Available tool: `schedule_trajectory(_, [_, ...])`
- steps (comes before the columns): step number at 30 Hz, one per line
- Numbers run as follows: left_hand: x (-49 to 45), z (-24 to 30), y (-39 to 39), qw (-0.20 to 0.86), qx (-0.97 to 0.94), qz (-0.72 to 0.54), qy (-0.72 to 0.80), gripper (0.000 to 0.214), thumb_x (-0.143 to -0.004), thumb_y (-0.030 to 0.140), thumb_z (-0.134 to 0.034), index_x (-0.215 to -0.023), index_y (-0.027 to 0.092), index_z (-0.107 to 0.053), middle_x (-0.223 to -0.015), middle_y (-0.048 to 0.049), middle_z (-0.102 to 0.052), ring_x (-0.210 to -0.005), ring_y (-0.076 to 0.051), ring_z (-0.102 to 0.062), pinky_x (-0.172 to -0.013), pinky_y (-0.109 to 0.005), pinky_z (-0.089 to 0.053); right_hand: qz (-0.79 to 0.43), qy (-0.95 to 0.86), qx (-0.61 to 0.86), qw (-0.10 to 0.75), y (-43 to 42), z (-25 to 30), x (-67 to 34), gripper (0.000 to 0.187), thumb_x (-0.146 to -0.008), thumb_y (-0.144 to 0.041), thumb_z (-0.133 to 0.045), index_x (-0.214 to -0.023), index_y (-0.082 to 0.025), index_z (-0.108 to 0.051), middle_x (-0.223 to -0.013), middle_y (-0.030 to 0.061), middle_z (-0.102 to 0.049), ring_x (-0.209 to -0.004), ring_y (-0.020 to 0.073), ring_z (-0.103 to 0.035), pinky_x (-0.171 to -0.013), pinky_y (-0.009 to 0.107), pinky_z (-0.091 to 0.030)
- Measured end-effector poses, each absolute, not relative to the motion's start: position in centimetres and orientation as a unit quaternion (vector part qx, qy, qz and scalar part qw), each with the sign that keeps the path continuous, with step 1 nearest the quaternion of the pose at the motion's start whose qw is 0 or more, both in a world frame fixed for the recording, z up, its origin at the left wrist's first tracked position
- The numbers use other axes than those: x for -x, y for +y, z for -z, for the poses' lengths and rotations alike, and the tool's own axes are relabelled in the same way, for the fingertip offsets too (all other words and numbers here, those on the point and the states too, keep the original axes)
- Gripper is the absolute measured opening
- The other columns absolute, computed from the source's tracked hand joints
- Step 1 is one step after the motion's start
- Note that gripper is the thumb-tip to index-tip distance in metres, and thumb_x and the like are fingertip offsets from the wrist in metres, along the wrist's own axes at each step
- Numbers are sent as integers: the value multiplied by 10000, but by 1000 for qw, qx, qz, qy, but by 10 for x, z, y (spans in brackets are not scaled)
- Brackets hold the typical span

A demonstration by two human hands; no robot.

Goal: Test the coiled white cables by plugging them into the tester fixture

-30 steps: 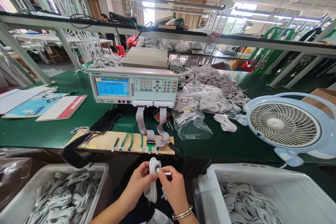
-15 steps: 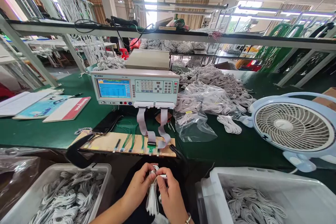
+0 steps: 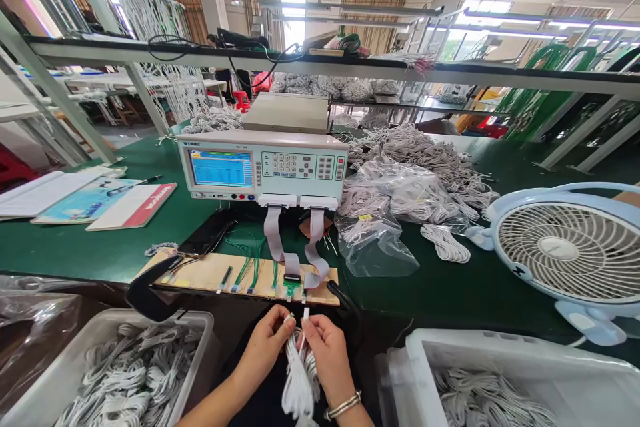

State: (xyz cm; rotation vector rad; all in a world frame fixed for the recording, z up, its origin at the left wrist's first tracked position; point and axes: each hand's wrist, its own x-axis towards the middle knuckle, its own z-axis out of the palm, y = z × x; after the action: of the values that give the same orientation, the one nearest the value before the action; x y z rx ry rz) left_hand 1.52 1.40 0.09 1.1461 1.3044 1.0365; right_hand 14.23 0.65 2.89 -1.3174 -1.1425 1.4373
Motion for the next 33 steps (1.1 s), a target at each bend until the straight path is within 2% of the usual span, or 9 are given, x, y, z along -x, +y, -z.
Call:
schedule_trajectory(7, [2,-13,26,646,-423,-391,501,272,-610,399,-604,-649,140,-531,-484,38,-478,-434,-76,-410,-444,-192,-355,-605,-453,517,401,23,-29,-149,294,-717,-393,-538,-797,-120,-611,-466,-30,-552,-399,79,-419,-428,210,-298])
schedule_trajectory(11, [11,-17,30,703,-358,-383,481,290,-600,382,-625,-687,114,-559,-532,20,-522,-471,-72,-464,-498,-202,-401,-661,-352,503,431,24,-27,-139,303,-677,-397,-585,-802,-122,-606,-451,-30,-549,-378,78,-410,-403,200,-282])
schedule_trajectory(14, [15,-20,32,706,-325,-381,500,320,-567,392,-654,-663,105,-551,-539,8,-543,-471,-71,-485,-496,-199,-407,-650,-323,518,453,24,-27,-132,360,-649,-448,-589,-797,-120,-601,-474,-15,-564,-389,93,-433,-403,209,-308])
schedule_trajectory(17, [14,-22,33,697,-326,-382,513,339,-539,408,-670,-624,110,-531,-503,5,-547,-452,-80,-491,-471,-202,-406,-588,-425,541,425,20,-31,-135,365,-704,-464,-517,-826,-129,-593,-552,8,-601,-425,104,-460,-421,215,-338])
schedule_trajectory(20, [6,-22,31,678,-335,-397,520,342,-527,411,-676,-591,119,-511,-480,0,-551,-435,-91,-492,-456,-216,-411,-459,-600,557,345,12,-38,-145,304,-768,-424,-446,-830,-166,-596,-610,16,-627,-507,134,-518,-487,227,-377])
schedule_trajectory(23, [-5,-22,29,682,-302,-421,516,315,-545,382,-673,-577,120,-501,-500,-11,-561,-430,-83,-488,-444,-202,-398,-371,-668,572,298,4,-44,-152,262,-774,-396,-452,-904,-207,-576,-706,41,-668,-626,185,-585,-554,249,-413])
schedule_trajectory(27, [-15,-19,28,726,-207,-451,477,284,-560,337,-672,-562,117,-493,-489,0,-546,-390,-46,-444,-430,-171,-357,-408,-640,565,325,-1,-49,-153,244,-773,-376,-463,-922,-211,-566,-779,62,-685,-719,202,-617,-629,258,-454])
schedule_trajectory(33, [-16,-16,28,730,-159,-489,451,266,-572,303,-666,-547,124,-470,-471,12,-529,-362,-30,-404,-403,-155,-310,-453,-604,559,343,0,-47,-151,265,-777,-372,-464,-932,-183,-565,-648,29,-665,-592,168,-596,-643,264,-462])
